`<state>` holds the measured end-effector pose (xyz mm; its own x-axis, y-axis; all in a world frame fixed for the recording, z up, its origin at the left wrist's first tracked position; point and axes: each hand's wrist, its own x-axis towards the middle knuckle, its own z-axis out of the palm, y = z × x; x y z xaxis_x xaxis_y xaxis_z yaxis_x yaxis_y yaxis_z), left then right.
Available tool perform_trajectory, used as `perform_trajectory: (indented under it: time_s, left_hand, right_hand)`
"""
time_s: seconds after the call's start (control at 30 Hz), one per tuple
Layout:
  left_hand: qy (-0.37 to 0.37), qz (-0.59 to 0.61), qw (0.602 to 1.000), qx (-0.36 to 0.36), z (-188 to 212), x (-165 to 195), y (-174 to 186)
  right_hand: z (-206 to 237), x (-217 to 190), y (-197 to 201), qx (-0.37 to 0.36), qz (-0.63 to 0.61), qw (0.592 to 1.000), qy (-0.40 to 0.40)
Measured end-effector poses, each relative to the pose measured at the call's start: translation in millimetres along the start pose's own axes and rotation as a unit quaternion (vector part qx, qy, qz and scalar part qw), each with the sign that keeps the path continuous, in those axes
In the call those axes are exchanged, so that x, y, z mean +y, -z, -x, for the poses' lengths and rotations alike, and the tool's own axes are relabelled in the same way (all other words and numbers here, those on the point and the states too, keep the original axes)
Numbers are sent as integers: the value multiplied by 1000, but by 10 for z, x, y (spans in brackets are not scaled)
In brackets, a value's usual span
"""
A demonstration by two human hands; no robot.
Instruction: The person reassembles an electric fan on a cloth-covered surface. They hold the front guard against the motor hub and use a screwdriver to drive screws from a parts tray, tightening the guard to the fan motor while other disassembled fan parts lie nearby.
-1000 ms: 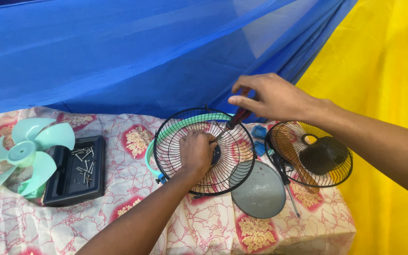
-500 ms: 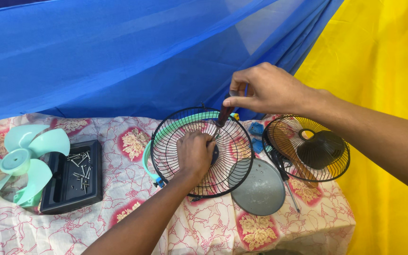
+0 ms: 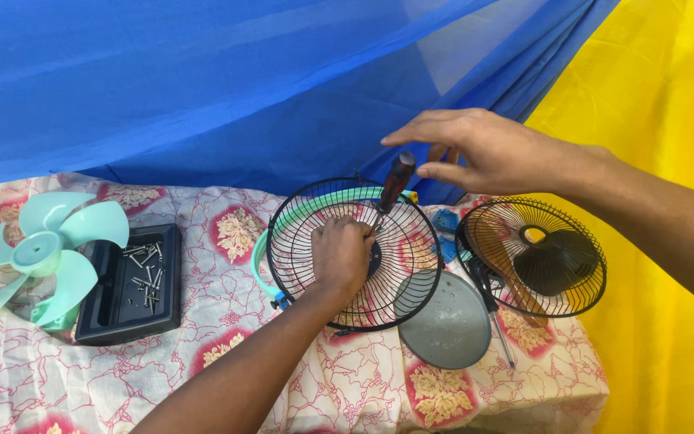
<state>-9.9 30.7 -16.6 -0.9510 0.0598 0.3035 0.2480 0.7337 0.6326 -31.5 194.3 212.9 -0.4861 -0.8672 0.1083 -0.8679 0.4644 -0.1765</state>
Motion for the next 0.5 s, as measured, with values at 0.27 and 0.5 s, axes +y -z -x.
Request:
perform_trajectory:
  time_s: [0.27,0.5]
  left_hand:
    - [-13,3,1000,8,27,-4,8]
    - [-2,13,1000,8,25,19,35]
  right_hand:
    - [-56,-62,-37,8,38,996,-76]
    - [-111,-119,-67,-42,222,934,-278]
